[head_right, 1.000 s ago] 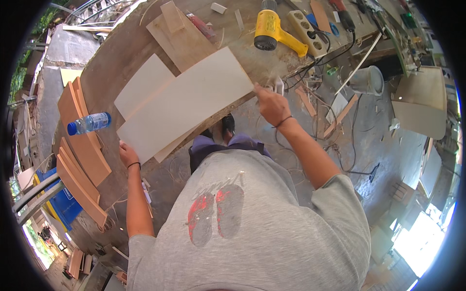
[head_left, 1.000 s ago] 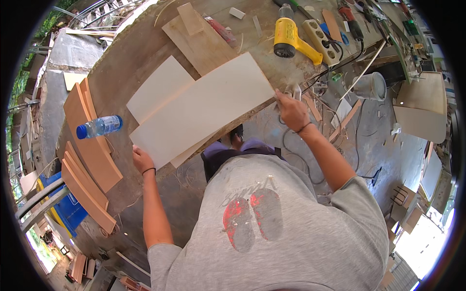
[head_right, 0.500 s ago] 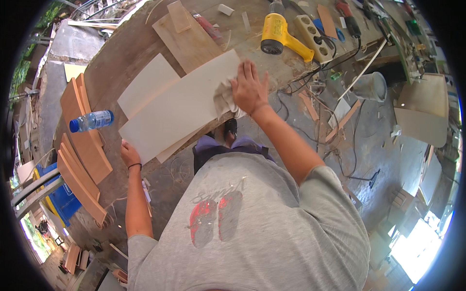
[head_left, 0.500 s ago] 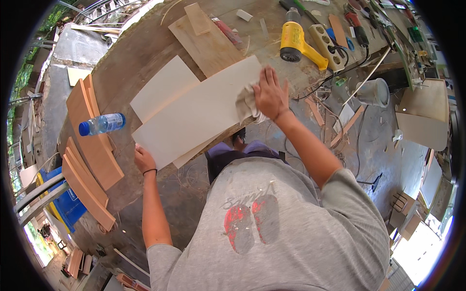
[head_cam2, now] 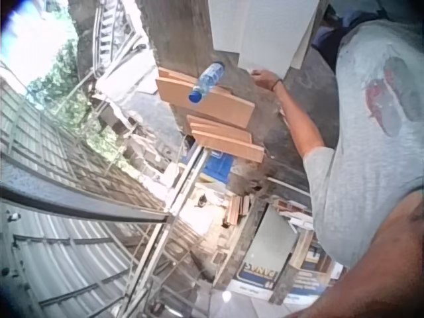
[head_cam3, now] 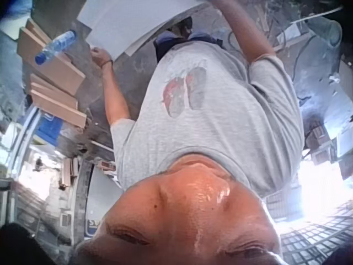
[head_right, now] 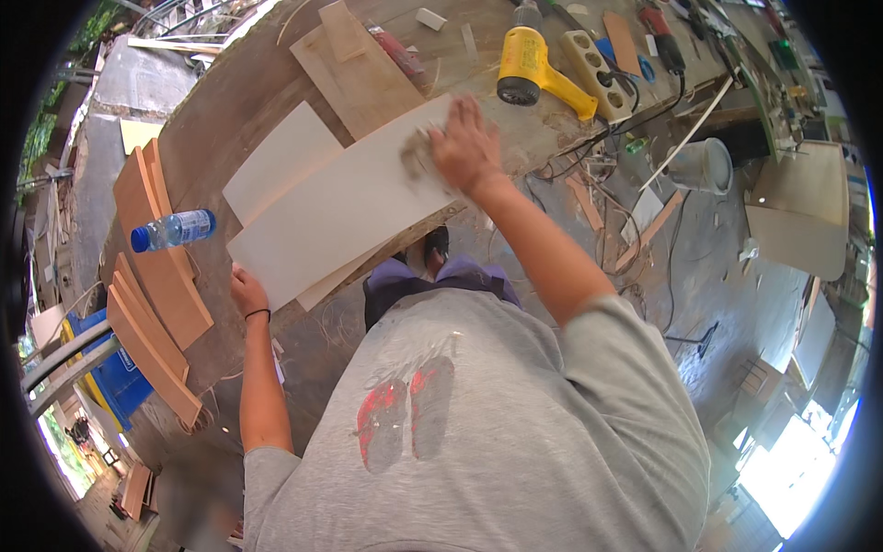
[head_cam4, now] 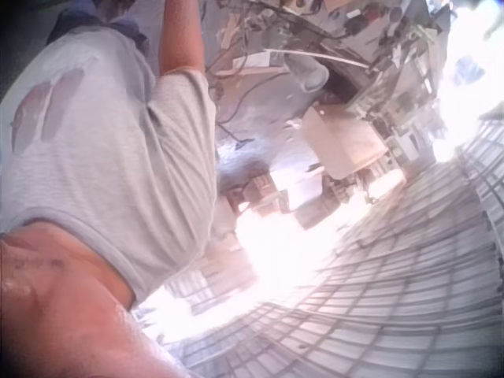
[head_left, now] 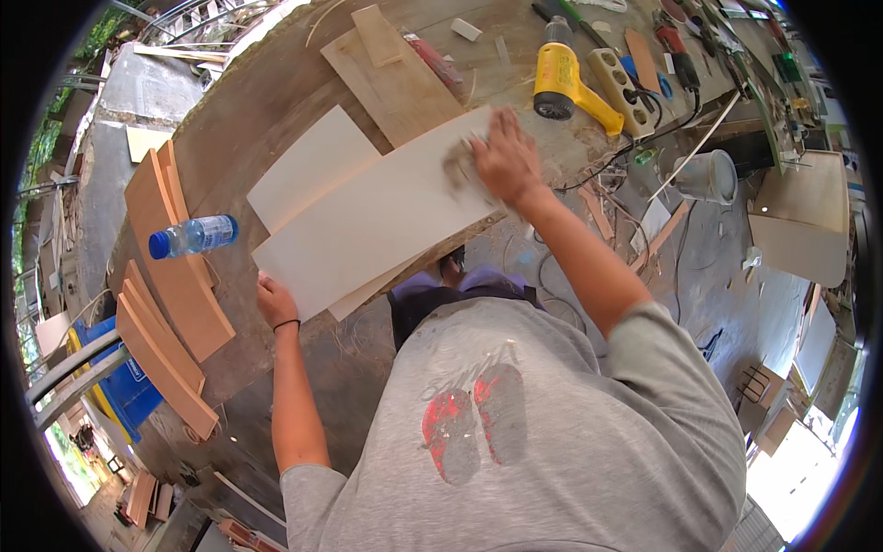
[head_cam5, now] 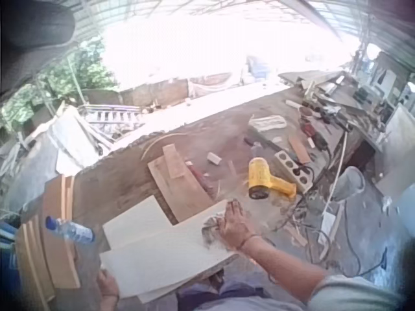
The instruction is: The person wipes wood and white panels with a cloth and a liquid from a blue plastic bottle, then marks the panels with a pencil.
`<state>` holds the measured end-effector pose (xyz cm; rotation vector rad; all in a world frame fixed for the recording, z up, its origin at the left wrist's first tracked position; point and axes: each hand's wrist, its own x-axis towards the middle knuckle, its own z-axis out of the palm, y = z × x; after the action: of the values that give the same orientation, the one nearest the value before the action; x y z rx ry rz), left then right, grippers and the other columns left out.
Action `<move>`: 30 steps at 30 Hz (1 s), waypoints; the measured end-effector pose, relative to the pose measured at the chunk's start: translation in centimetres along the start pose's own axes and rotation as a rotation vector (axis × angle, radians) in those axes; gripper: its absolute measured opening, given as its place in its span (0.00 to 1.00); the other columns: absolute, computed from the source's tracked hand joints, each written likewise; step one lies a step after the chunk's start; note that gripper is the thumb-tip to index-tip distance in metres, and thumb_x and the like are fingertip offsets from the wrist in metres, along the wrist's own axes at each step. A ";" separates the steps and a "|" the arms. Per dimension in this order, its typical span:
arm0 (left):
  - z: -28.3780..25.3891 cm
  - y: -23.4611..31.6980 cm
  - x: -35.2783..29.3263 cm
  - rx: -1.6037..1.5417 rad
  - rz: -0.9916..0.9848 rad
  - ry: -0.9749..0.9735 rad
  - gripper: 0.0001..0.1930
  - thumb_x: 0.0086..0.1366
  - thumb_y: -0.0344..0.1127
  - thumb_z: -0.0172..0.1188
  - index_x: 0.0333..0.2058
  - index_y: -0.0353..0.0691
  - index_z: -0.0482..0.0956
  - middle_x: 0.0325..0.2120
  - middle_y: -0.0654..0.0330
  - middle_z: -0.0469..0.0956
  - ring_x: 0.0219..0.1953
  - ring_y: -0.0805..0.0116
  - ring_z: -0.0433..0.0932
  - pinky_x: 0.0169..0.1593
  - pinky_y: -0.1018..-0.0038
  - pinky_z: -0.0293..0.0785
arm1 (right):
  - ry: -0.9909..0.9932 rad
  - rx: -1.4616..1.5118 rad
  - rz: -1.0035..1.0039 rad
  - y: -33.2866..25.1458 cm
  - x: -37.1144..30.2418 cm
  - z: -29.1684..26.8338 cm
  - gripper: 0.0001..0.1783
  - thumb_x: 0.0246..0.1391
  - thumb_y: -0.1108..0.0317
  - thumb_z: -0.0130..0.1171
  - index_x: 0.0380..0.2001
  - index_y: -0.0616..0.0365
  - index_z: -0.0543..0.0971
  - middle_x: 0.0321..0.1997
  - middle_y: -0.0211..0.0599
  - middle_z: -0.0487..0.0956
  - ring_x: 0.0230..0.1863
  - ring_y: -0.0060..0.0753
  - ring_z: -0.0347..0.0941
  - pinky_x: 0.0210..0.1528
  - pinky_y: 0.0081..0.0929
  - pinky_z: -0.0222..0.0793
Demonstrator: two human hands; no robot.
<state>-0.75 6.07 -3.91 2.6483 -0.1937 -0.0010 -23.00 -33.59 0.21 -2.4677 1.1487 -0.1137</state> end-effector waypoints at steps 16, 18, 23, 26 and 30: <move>1.4 -2.2 1.0 -0.056 0.090 -0.014 0.24 0.72 0.43 0.38 0.46 0.26 0.75 0.45 0.39 0.76 0.49 0.43 0.74 0.50 0.59 0.70 | 0.122 -0.057 0.085 -0.8 0.4 1.3 0.34 0.61 0.53 0.40 0.65 0.64 0.56 0.71 0.49 0.52 0.73 0.45 0.42 0.68 0.60 0.40; 1.4 -0.8 0.8 -0.041 0.062 -0.046 0.24 0.72 0.43 0.38 0.47 0.26 0.74 0.46 0.39 0.76 0.50 0.44 0.74 0.51 0.60 0.70 | 0.260 -0.133 0.089 -2.9 2.4 3.3 0.35 0.61 0.52 0.39 0.64 0.68 0.56 0.71 0.49 0.54 0.73 0.45 0.43 0.67 0.63 0.39; 1.0 -0.5 0.3 -0.086 0.042 -0.062 0.25 0.72 0.45 0.38 0.49 0.27 0.74 0.46 0.40 0.76 0.49 0.45 0.75 0.52 0.61 0.70 | -0.018 -0.039 -0.463 -13.7 -6.1 8.6 0.39 0.59 0.45 0.41 0.65 0.62 0.56 0.71 0.45 0.54 0.73 0.46 0.44 0.69 0.58 0.37; 1.2 -2.4 0.5 -0.165 0.045 -0.052 0.25 0.72 0.46 0.39 0.49 0.27 0.74 0.46 0.41 0.77 0.49 0.45 0.75 0.51 0.61 0.70 | -0.156 -0.050 -0.440 -13.6 -8.5 7.0 0.45 0.58 0.36 0.40 0.68 0.59 0.52 0.74 0.46 0.46 0.75 0.44 0.35 0.70 0.60 0.29; 0.6 -0.7 -0.2 -0.325 -0.062 -0.121 0.24 0.72 0.46 0.40 0.48 0.29 0.75 0.46 0.41 0.76 0.49 0.46 0.75 0.51 0.61 0.70 | 0.343 -0.111 -0.163 0.7 -3.2 6.0 0.43 0.58 0.39 0.44 0.65 0.62 0.58 0.72 0.49 0.51 0.73 0.49 0.42 0.67 0.64 0.35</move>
<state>-0.92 6.42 -4.78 2.3299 -0.1382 -0.1971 -24.11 -29.62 -5.23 -2.7108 1.1073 -0.5529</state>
